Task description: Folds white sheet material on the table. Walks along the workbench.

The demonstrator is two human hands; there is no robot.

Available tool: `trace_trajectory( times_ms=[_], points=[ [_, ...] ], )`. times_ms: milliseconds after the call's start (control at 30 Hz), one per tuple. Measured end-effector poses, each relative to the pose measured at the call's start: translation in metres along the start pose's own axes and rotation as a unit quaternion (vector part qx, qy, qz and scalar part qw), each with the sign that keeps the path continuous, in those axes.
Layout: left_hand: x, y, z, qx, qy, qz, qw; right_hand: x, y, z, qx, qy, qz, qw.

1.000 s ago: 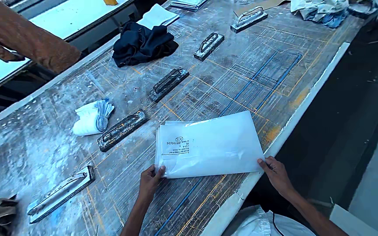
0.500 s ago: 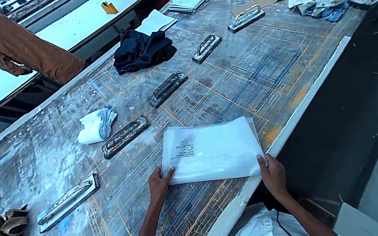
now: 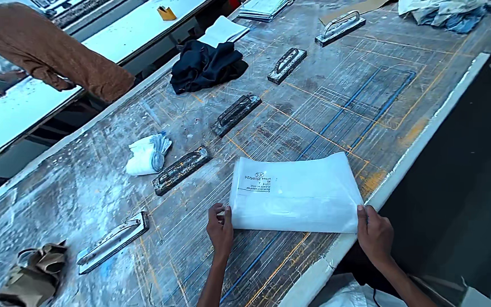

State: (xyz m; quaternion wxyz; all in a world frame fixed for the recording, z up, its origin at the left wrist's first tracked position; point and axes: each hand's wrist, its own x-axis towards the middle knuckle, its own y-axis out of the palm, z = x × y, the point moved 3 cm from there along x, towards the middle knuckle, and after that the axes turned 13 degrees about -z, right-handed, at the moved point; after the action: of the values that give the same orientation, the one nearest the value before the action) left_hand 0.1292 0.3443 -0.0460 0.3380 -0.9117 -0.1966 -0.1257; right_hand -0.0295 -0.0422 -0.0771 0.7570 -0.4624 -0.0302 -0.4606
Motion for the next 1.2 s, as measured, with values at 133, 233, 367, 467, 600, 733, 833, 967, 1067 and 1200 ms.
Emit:
trace_trajectory(
  times_ms=[133, 233, 367, 467, 600, 733, 833, 967, 1067, 1200],
  points=[
    [0.004, 0.003, -0.008, 0.053, -0.033, 0.085, 0.994, 0.001, 0.002, -0.003, 0.0, -0.01, -0.003, 1.0],
    [0.006, 0.005, -0.003, 0.066, -0.132, 0.108, 0.983, 0.003, 0.003, -0.003, -0.004, -0.013, -0.005, 1.0],
    [0.004, 0.01, 0.004, 0.07, -0.12, 0.097, 0.985, 0.004, 0.005, -0.004, -0.015, -0.013, -0.003, 1.0],
    [0.001, 0.014, 0.009, 0.101, -0.08, 0.057, 0.99, 0.008, 0.005, -0.005, -0.03, -0.007, 0.003, 1.0],
    [-0.005, 0.023, 0.01, 0.164, -0.006, 0.025, 0.986, 0.011, 0.004, -0.003, -0.07, 0.002, 0.042, 0.997],
    [-0.01, 0.028, 0.013, 0.204, 0.038, 0.011, 0.978, 0.016, 0.001, 0.0, -0.123, -0.008, 0.066, 0.99],
    [-0.01, 0.027, 0.011, 0.223, 0.052, 0.014, 0.973, 0.016, 0.001, 0.003, -0.133, -0.011, 0.066, 0.989],
    [-0.01, 0.025, 0.006, 0.25, 0.063, 0.002, 0.966, 0.013, 0.007, 0.003, -0.121, -0.033, 0.05, 0.991],
    [-0.014, 0.025, -0.007, 0.291, 0.169, -0.007, 0.942, 0.014, 0.011, 0.013, -0.095, -0.127, 0.036, 0.987],
    [-0.025, 0.045, -0.04, 0.195, 0.329, 0.077, 0.921, 0.019, 0.019, 0.021, -0.086, -0.212, 0.107, 0.968]
  ],
)
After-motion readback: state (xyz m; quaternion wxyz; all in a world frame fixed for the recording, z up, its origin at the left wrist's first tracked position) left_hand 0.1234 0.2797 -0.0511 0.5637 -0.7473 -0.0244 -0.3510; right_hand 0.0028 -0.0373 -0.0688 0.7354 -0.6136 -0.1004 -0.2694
